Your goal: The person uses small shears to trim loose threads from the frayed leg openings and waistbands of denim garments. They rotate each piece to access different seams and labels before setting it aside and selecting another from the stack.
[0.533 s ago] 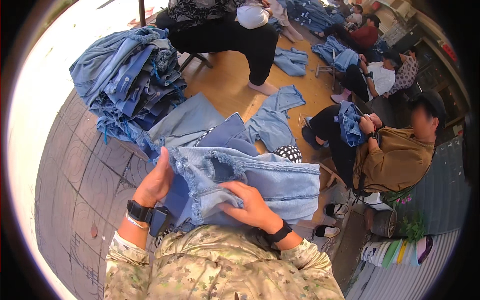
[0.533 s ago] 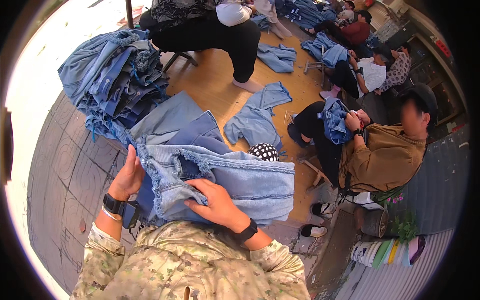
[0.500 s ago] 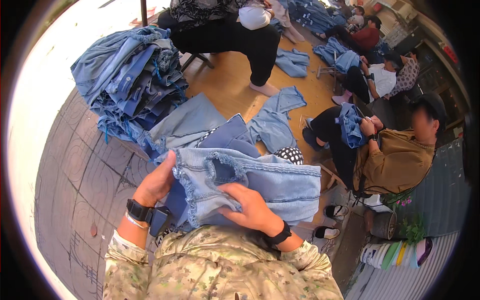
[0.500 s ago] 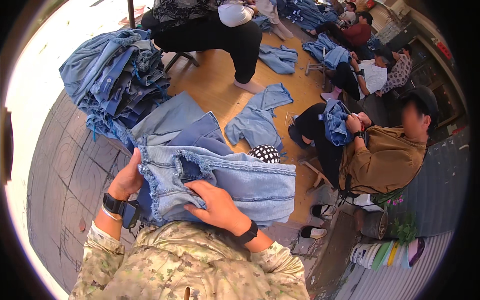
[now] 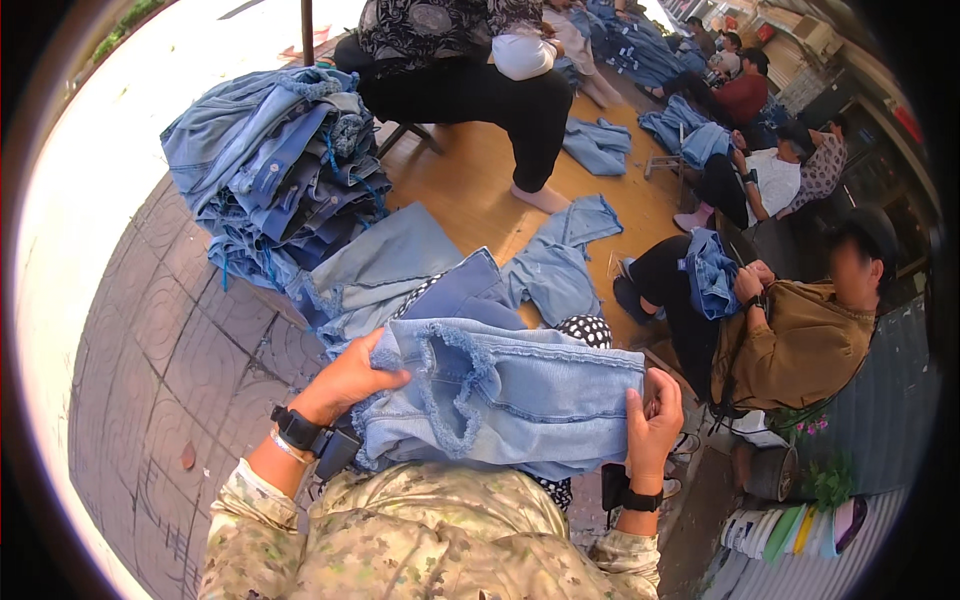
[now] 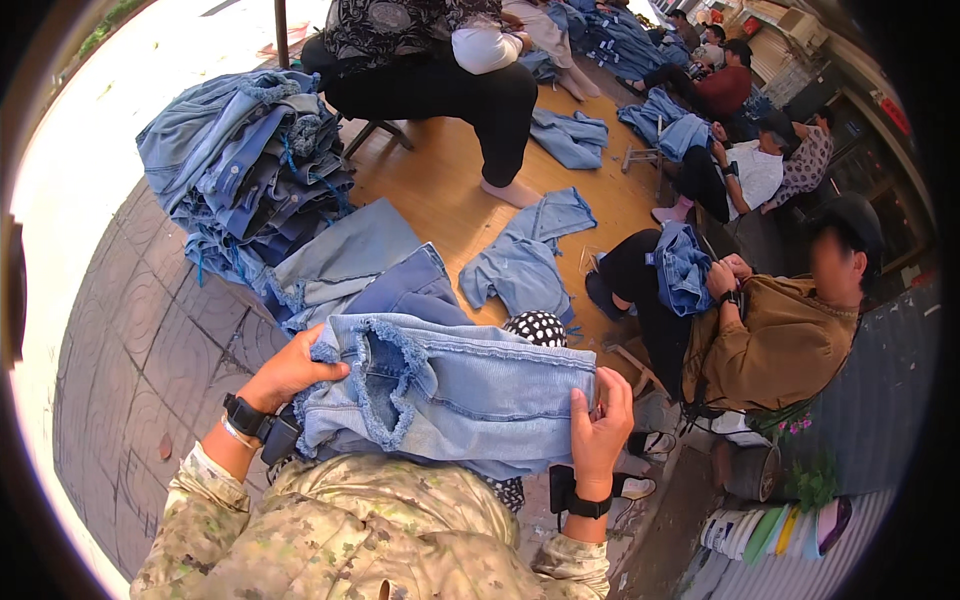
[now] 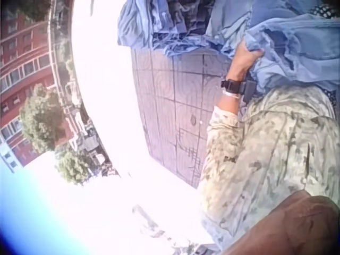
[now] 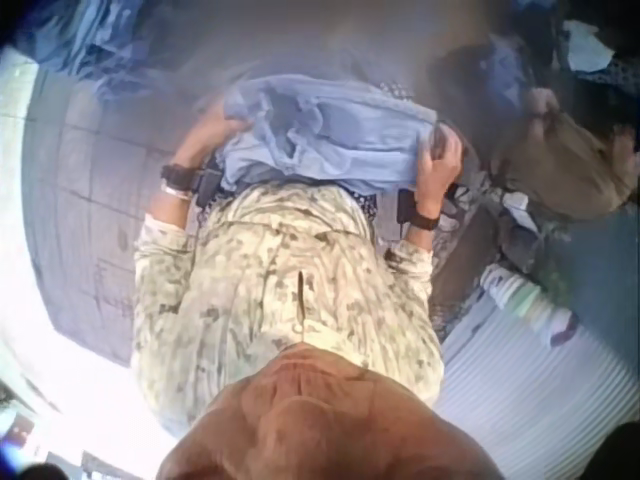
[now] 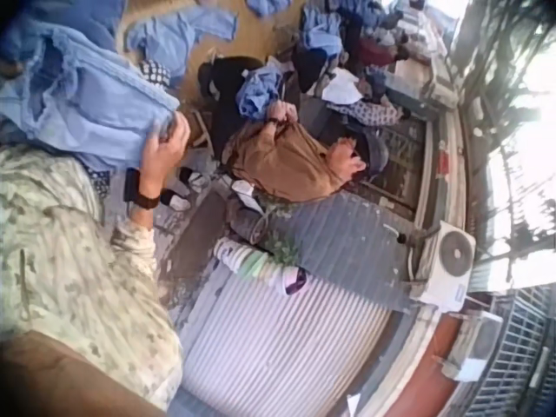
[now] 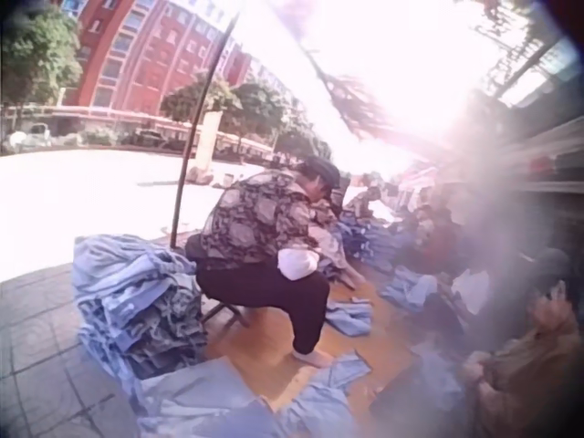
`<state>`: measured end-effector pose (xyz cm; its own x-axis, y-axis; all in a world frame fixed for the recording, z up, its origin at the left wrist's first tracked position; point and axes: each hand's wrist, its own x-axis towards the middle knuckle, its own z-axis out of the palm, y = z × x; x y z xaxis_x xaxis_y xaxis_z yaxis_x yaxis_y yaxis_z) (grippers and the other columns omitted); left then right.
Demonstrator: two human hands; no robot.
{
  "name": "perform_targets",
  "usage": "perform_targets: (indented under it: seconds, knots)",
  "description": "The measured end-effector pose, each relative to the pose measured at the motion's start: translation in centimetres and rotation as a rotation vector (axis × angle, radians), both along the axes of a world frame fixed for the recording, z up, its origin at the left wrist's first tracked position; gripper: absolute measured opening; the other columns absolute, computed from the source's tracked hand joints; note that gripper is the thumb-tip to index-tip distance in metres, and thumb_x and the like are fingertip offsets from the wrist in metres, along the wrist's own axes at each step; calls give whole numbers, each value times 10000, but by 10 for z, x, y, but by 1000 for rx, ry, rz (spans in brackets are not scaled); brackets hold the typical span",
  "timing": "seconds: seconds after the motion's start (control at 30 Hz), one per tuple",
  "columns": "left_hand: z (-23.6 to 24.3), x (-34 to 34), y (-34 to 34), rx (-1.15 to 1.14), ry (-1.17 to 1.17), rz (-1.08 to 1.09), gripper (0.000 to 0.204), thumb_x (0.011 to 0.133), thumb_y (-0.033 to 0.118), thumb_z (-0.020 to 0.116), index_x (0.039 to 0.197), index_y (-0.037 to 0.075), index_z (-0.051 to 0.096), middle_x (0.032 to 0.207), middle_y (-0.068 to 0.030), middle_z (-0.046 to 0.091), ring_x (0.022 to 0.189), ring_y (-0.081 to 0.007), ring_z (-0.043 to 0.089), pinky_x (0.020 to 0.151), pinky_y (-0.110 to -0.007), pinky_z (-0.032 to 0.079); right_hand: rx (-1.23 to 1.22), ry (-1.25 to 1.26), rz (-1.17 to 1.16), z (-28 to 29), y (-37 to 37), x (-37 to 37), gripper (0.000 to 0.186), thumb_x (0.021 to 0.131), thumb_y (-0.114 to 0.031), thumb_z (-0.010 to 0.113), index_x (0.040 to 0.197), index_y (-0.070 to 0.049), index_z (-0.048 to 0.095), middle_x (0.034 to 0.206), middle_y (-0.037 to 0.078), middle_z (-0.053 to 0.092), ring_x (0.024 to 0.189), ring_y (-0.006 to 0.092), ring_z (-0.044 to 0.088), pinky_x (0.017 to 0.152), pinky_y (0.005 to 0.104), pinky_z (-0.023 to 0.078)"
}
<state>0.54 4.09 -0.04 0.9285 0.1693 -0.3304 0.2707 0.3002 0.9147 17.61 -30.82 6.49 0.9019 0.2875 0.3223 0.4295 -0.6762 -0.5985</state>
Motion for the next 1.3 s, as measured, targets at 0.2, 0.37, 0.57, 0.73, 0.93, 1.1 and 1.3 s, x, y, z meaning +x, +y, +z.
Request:
perform_targets:
  seconds: [0.2, 0.37, 0.57, 0.73, 0.93, 1.1, 1.3]
  knots:
    - [-7, 9, -3, -13, -24, 5, 500, 805, -15, 700, 1273, 19, 529, 1091, -10, 640, 976, -91, 571, 894, -257, 457, 388, 582, -123, -58, -64, 40, 494, 886, -261, 700, 1197, 96, 560, 1062, 123, 651, 959, 138, 589, 847, 281, 461]
    - [-4, -5, -6, -78, -15, 82, 518, 773, -36, 723, 1254, 24, 538, 1089, -13, 635, 972, -110, 577, 899, -277, 464, 642, 932, -8, -72, -52, 28, 370, 887, -351, 687, 1072, -33, 648, 857, -25, 654, 657, 35, 553, 543, 200, 409]
    - [13, -18, -11, -91, -71, 103, 524, 754, -49, 727, 1244, 18, 553, 1083, -11, 642, 979, -108, 584, 906, -281, 466, 782, 887, 57, -40, -55, 7, 279, 848, -153, 725, 1066, 0, 641, 974, 47, 687, 837, 109, 637, 761, 265, 514]
    - [43, -32, -7, -6, -201, 237, 498, 739, 52, 778, 1196, 21, 582, 1042, -1, 647, 943, -94, 582, 874, -269, 464, 787, 674, 173, 40, -19, 8, 228, 836, -72, 713, 1033, 19, 645, 962, 50, 686, 838, 97, 627, 772, 267, 506]
    - [65, -55, 15, 205, -293, 614, 411, 696, 9, 668, 1100, 26, 598, 974, 1, 639, 881, -96, 571, 829, -259, 451, 751, 524, 396, 95, 60, 49, 205, 841, -71, 720, 1011, 9, 636, 917, 27, 674, 797, 72, 610, 741, 239, 501]
    - [45, -59, 40, 211, -300, 895, 555, 825, 44, 708, 1330, 29, 477, 1172, -34, 580, 1066, -143, 536, 966, -283, 393, 675, 232, 529, 106, 163, 104, 312, 851, -163, 741, 1074, 30, 636, 928, 13, 662, 811, 52, 576, 741, 220, 473]
    - [-85, -30, 77, 54, -83, 844, 512, 839, 67, 681, 1301, 19, 465, 1132, -46, 580, 998, -139, 548, 882, -288, 439, 531, 179, 419, 53, 181, 125, 353, 883, -199, 699, 1121, 46, 609, 1006, 65, 657, 884, 91, 596, 803, 247, 490]
